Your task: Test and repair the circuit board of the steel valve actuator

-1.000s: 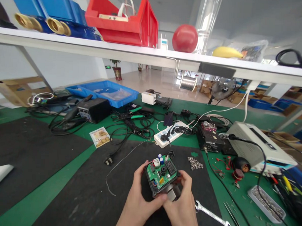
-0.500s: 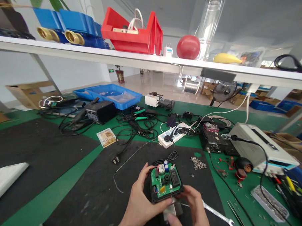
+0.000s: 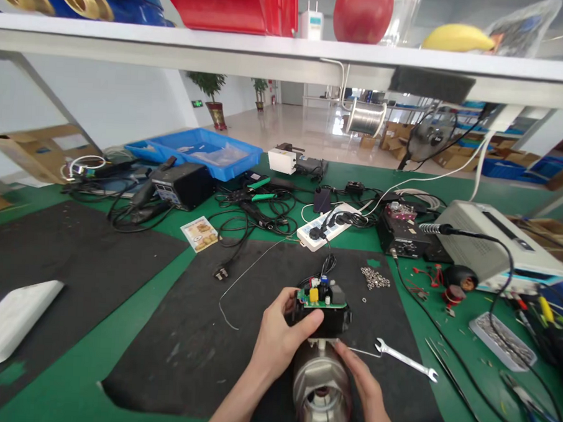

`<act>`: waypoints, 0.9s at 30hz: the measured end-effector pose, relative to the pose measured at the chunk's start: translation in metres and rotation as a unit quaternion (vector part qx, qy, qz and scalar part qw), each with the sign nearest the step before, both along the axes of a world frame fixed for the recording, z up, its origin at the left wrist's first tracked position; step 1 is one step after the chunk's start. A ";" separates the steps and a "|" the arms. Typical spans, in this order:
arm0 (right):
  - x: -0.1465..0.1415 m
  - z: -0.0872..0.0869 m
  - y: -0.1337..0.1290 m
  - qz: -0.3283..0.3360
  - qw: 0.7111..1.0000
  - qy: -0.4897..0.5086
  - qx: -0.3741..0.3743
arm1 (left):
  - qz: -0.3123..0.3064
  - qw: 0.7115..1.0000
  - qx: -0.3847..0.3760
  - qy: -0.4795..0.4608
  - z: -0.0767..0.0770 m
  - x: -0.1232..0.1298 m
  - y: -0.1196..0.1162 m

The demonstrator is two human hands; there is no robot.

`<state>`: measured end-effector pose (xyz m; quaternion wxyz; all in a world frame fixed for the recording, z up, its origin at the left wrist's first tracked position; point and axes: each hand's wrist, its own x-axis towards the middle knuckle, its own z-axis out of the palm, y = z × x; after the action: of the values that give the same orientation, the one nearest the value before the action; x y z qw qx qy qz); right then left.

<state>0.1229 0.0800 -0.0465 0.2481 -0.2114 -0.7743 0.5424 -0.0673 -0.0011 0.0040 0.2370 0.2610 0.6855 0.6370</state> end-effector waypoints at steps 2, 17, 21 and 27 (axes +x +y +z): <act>-0.006 -0.003 -0.003 0.009 0.999 0.011 0.038 | -0.006 0.999 -0.009 -0.033 -0.001 -0.005 0.004; -0.015 -0.017 0.003 -0.064 0.973 0.020 0.220 | -0.043 0.998 -0.020 -0.049 -0.026 -0.008 0.013; -0.013 -0.027 0.003 -0.075 0.961 0.053 0.260 | -0.057 0.998 -0.028 -0.018 -0.018 -0.005 0.010; 0.001 -0.049 0.003 -0.117 0.951 0.086 0.274 | -0.047 0.996 -0.039 0.066 -0.011 0.011 0.003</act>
<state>0.1241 0.0826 -0.0958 0.4240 -0.1771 -0.8387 0.2924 -0.0566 0.0021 -0.0075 0.2309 0.3253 0.7111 0.5790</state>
